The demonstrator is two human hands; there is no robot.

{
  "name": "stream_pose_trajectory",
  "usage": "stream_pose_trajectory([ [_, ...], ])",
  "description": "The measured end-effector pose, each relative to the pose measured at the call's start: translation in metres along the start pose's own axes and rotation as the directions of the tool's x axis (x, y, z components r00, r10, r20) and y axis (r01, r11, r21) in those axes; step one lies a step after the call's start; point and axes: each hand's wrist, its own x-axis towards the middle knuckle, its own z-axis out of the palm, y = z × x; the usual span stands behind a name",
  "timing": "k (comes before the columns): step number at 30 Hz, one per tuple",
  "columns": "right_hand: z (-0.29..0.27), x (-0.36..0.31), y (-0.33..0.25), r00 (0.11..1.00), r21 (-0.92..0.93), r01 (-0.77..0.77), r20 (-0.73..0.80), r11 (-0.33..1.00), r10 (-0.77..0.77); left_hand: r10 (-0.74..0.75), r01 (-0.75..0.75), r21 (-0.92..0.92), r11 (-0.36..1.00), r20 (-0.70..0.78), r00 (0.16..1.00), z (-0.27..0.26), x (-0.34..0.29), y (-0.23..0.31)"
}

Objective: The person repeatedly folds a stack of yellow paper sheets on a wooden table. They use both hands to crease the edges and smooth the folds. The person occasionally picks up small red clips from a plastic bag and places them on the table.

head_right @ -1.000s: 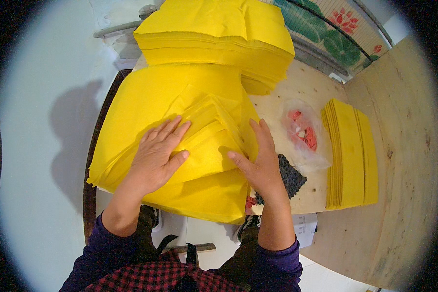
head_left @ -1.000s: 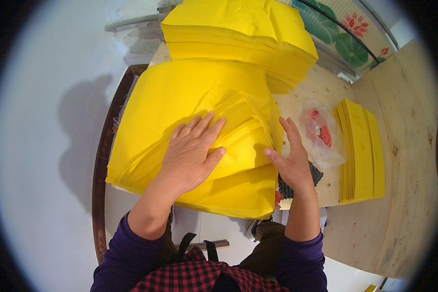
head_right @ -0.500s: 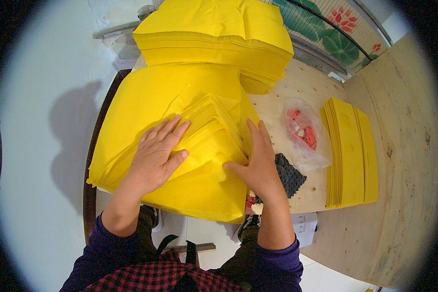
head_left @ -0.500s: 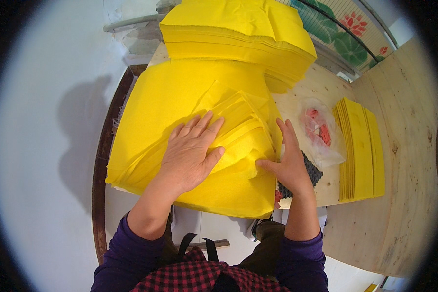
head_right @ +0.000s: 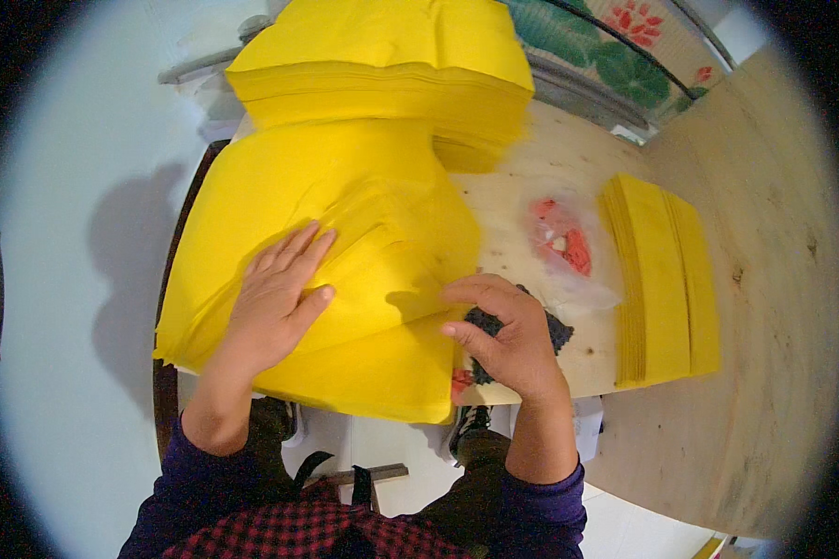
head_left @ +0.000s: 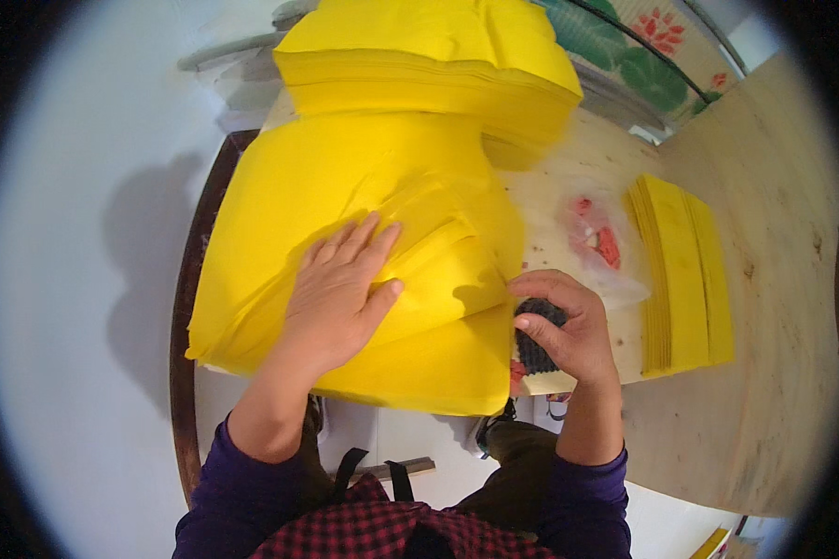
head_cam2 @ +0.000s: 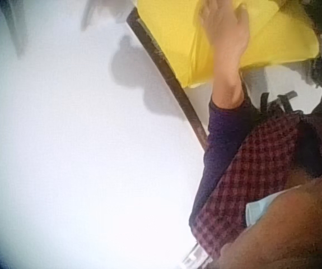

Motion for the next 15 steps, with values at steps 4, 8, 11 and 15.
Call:
stream_pose_trajectory([
  [4, -0.017, -0.003, 0.020, 0.941, -0.004, -0.193, -0.286, 0.981, 0.184, 0.001, -0.001, -0.011, 1.000, 0.007, 1.000, -0.002, 0.000, 0.001],
  [8, -0.054, 0.007, 0.057, 0.854, -0.157, -0.336, -0.466, 0.929, 0.230, 0.000, 0.000, -0.002, 1.000, 0.003, 1.000, -0.002, 0.001, 0.001],
  [11, -0.090, 0.021, 0.083, 0.883, -0.376, -0.393, -0.410, 0.839, 0.229, 0.001, -0.001, -0.013, 1.000, 0.008, 1.000, -0.001, 0.000, 0.001],
  [15, -0.111, 0.045, 0.112, 0.854, -0.637, -0.512, -0.304, 0.576, 0.423, 0.009, -0.010, -0.021, 1.000, -0.008, 1.000, -0.002, 0.000, 0.001],
])
